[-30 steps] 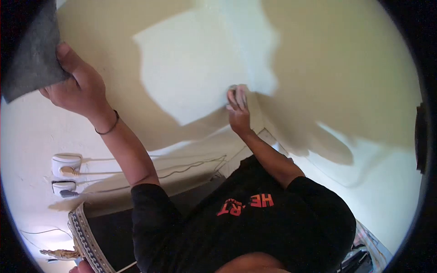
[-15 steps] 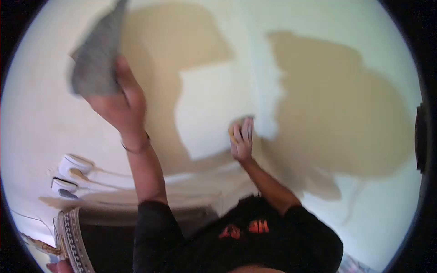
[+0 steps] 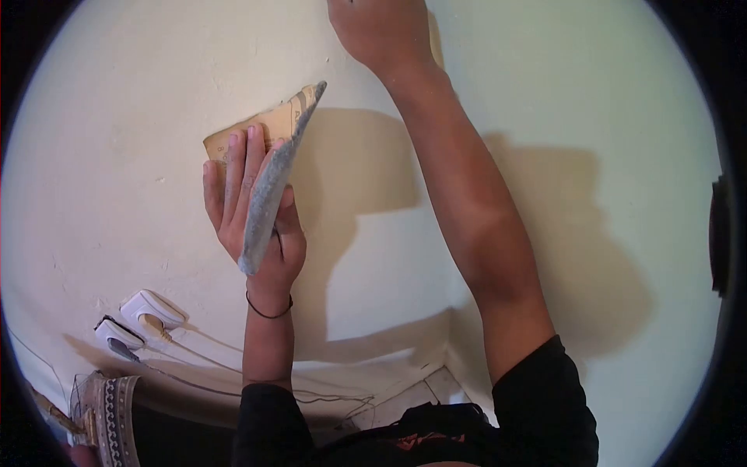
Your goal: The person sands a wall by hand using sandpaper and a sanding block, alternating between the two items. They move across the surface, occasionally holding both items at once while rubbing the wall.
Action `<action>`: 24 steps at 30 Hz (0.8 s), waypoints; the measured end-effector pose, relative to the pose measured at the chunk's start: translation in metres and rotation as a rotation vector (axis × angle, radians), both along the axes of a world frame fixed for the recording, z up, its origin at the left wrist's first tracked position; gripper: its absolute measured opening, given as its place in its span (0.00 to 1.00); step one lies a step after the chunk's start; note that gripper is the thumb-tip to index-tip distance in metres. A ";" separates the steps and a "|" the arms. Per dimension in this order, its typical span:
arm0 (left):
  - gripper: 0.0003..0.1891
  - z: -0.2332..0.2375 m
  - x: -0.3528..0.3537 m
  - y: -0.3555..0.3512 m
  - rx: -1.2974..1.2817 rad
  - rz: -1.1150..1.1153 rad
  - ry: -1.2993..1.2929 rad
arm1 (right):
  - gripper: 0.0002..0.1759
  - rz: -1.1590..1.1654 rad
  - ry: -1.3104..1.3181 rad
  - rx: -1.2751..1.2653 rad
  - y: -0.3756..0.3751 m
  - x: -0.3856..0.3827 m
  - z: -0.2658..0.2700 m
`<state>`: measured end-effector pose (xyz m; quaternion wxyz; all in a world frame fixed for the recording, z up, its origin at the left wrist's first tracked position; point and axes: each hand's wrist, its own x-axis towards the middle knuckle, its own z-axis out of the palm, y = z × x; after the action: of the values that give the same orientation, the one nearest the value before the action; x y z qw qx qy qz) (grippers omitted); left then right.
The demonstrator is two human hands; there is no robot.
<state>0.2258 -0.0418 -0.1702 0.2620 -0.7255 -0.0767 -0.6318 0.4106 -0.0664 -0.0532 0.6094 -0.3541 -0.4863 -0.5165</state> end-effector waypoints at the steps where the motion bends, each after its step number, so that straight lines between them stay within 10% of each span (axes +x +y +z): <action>1: 0.19 -0.001 0.000 -0.001 0.019 -0.001 -0.010 | 0.23 -0.042 0.013 0.003 -0.001 -0.002 -0.009; 14: 0.20 -0.047 0.004 -0.001 -0.083 0.237 0.044 | 0.32 -0.059 0.327 -0.690 -0.038 -0.028 -0.406; 21: 0.32 -0.283 0.003 -0.039 -0.658 0.204 0.630 | 0.19 0.082 0.388 -1.682 -0.166 -0.038 -0.623; 24: 0.20 -0.400 -0.039 -0.090 -1.302 -0.215 0.505 | 0.13 0.085 0.796 -1.493 -0.266 -0.058 -0.650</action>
<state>0.1868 -0.1315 -0.5703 -0.2793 -0.8628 -0.3036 -0.2923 0.3526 -0.3324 -0.7028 0.3604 -0.8004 -0.4620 0.1266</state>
